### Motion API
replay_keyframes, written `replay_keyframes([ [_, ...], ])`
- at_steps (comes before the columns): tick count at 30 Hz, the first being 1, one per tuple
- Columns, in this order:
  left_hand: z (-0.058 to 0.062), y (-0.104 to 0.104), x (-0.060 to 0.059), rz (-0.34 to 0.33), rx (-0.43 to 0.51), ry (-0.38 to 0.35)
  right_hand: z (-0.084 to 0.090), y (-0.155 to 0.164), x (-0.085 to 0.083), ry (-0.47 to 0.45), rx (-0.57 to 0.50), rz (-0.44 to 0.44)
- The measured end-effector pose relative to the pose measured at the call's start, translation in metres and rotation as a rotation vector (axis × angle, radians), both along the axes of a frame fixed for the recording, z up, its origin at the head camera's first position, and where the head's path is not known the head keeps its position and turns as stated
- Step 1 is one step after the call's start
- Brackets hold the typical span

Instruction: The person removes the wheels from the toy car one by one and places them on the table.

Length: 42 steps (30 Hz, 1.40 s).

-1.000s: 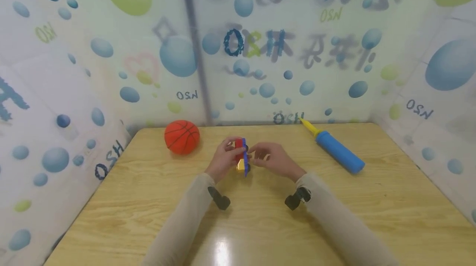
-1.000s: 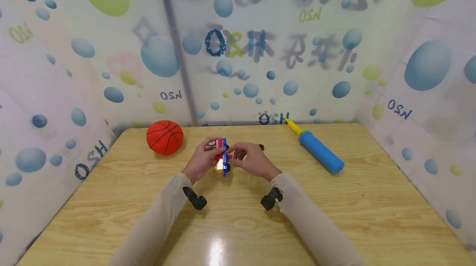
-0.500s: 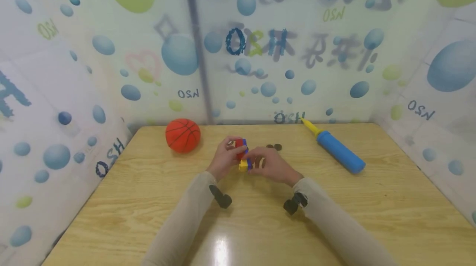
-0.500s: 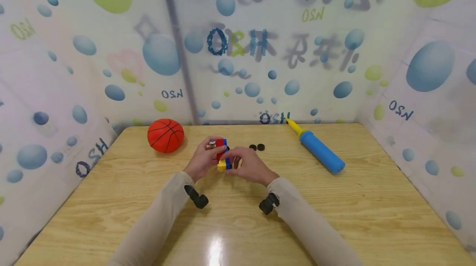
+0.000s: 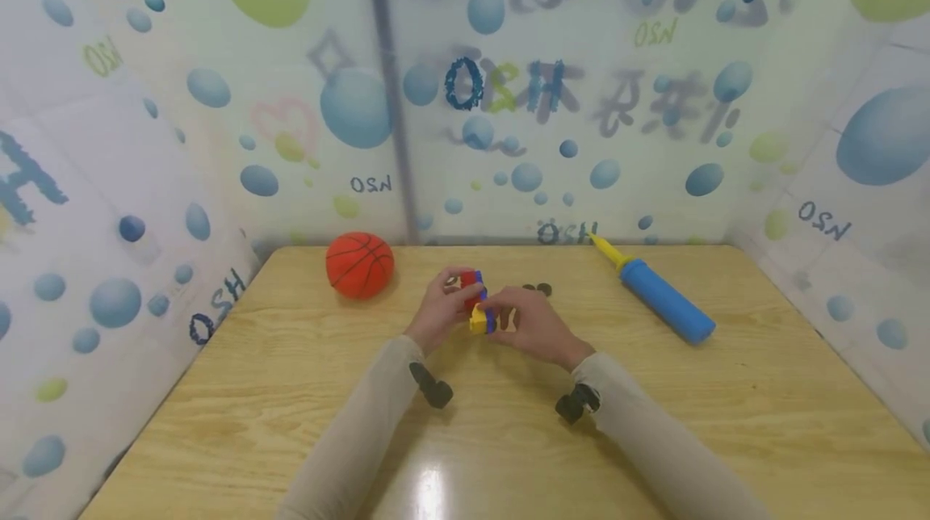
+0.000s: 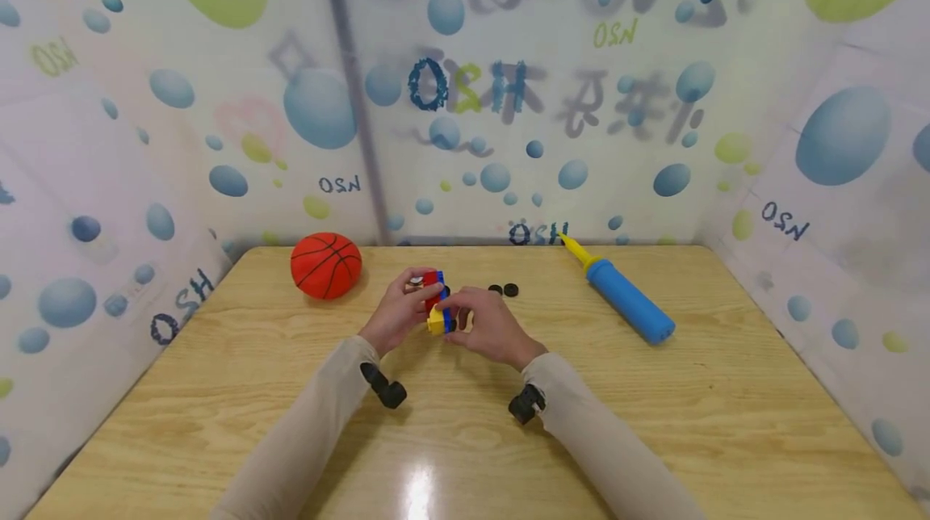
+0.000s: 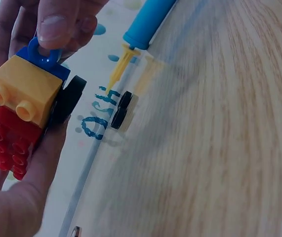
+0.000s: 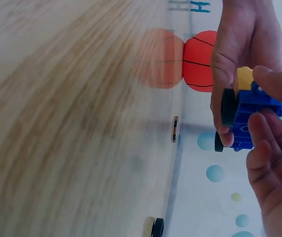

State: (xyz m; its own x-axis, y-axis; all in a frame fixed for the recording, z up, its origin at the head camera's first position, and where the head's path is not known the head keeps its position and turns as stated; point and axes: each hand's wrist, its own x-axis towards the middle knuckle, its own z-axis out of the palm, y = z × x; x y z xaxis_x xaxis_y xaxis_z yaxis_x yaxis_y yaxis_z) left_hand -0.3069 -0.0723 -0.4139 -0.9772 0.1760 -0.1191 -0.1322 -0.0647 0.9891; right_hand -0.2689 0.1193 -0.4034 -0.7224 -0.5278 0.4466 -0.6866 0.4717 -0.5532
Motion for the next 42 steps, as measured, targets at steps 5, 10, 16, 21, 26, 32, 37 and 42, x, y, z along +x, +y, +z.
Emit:
replay_keyframes([
  [5, 0.001, -0.003, 0.001, -0.039, -0.053, -0.001, 0.003, 0.001, 0.002, -0.007, 0.009, -0.031],
  [10, 0.001, -0.006, 0.003, -0.094, -0.116, 0.034, 0.007, 0.003, 0.002, -0.041, -0.008, -0.037],
  [16, -0.002, -0.01, 0.009, -0.114, -0.213, 0.151, 0.01, 0.01, 0.002, -0.166, -0.067, -0.023],
  [21, -0.002, -0.016, 0.017, -0.04, -0.406, 0.407, 0.011, 0.018, 0.001, -0.293, -0.128, -0.021],
  [26, 0.002, -0.022, 0.025, -0.065, -0.581, 0.742, 0.012, 0.025, -0.002, -0.441, -0.185, 0.005],
  [32, 0.009, -0.016, 0.03, -0.242, -0.634, 0.867, 0.01, 0.039, -0.007, -0.575, -0.248, 0.018],
  [37, 0.012, -0.007, 0.031, -0.31, -0.569, 0.908, 0.009, 0.047, -0.011, -0.674, -0.32, 0.06],
  [42, 0.011, -0.002, 0.031, -0.318, -0.57, 0.926, 0.007, 0.051, -0.013, -0.769, -0.401, 0.145],
])
